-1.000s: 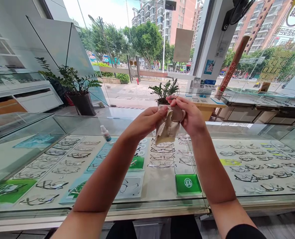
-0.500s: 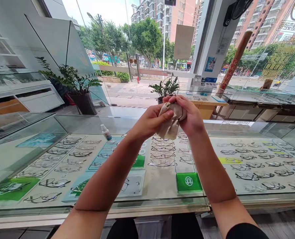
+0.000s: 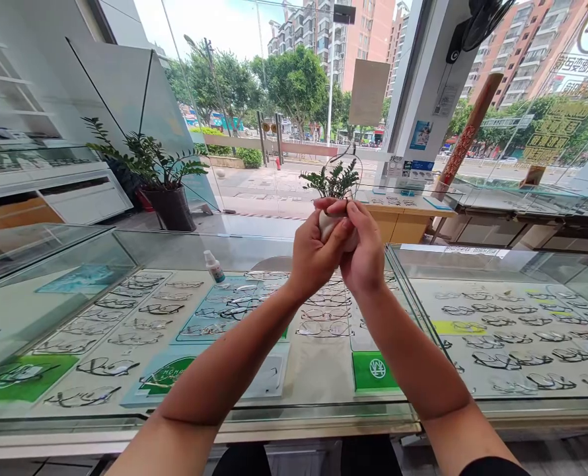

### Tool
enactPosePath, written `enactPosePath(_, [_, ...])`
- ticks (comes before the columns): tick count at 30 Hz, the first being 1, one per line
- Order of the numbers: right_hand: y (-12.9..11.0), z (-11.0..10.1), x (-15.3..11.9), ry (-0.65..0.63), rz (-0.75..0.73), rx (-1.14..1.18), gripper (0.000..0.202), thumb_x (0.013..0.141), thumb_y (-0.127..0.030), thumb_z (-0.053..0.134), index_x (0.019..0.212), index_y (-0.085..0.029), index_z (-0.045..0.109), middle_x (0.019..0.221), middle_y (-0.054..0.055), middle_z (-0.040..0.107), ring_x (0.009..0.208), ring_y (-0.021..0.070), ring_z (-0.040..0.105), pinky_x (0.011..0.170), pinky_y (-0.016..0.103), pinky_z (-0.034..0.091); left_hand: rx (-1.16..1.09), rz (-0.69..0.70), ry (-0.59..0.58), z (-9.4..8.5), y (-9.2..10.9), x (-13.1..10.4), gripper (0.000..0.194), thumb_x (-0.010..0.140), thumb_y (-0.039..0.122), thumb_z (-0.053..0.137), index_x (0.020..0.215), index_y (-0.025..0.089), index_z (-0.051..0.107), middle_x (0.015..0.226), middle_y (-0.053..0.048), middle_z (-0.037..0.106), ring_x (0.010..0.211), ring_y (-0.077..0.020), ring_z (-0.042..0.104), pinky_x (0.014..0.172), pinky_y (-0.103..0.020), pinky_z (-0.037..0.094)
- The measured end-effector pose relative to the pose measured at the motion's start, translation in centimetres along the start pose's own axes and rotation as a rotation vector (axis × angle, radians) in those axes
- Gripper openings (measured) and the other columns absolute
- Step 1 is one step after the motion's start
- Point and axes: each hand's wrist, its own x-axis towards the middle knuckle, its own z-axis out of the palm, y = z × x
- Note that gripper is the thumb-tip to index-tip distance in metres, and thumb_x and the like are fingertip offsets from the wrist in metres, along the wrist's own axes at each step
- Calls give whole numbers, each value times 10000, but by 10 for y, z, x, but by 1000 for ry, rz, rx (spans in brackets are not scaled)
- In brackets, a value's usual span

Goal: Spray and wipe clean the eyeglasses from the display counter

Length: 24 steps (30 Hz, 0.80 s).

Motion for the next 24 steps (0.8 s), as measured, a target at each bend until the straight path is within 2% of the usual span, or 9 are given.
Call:
enactPosePath(3, [4,5,-4,21,10,13,299,1000,-489,625,868,-274,785,1071,49,827,1225,242,749,1199,472,536,8,43,86,3,-2,-3,454,1018,645,722,936,198,708,748,7,638,646,-112,537,589,-244,471])
enactPosePath(6, [5,3,-3,68,43,-3,316,996,-504,611,926,-270,812,1074,54,830,1193,236,755,1149,452,567,27,28,55,-1,-1,0,559,1050,689,642,775,203,610,649,22,533,594,-112,458,547,-258,403])
enactPosePath(8, [5,-3,1,123,42,-14,298,989,-491,624,907,-264,800,1058,54,828,1151,224,760,1114,438,583,14,-28,-84,-7,1,7,595,1039,718,635,748,203,579,644,18,519,589,-117,438,535,-264,382])
enactPosePath(12, [6,-16,11,212,78,4,262,942,-469,687,811,-247,735,931,47,797,1020,207,757,1005,403,620,-103,-195,-449,-26,6,22,514,983,675,744,847,189,648,730,7,580,636,-119,493,577,-255,433])
enactPosePath(15, [7,-19,13,198,90,-2,260,936,-474,700,810,-247,717,907,38,779,978,200,747,977,391,622,-163,-280,-562,-36,8,28,430,955,594,811,925,182,690,800,-7,631,685,-126,551,619,-254,478])
enactPosePath(17, [6,-17,11,167,67,-2,247,943,-465,700,819,-252,713,936,32,778,1007,198,745,1015,395,610,-144,-266,-539,-37,7,27,390,922,543,859,974,182,718,841,-17,663,732,-137,590,646,-253,500])
enactPosePath(19, [6,-13,8,136,42,2,234,950,-464,703,838,-259,708,983,30,782,1063,203,743,1070,409,593,-100,-212,-458,-32,4,22,395,879,508,907,1030,185,737,896,-29,701,797,-151,630,693,-257,528])
enactPosePath(22, [6,-6,3,109,19,10,239,960,-475,695,849,-263,688,1032,32,787,1124,211,739,1134,431,569,-63,-125,-244,-17,-4,12,461,855,526,920,1113,193,732,947,-36,733,824,-160,648,721,-270,552])
enactPosePath(24, [7,-3,2,110,24,16,239,954,-464,688,827,-262,675,1025,31,792,1123,212,742,1144,433,569,-43,-72,-109,-6,-8,4,449,893,562,877,1109,198,726,926,-32,729,784,-153,630,696,-276,551])
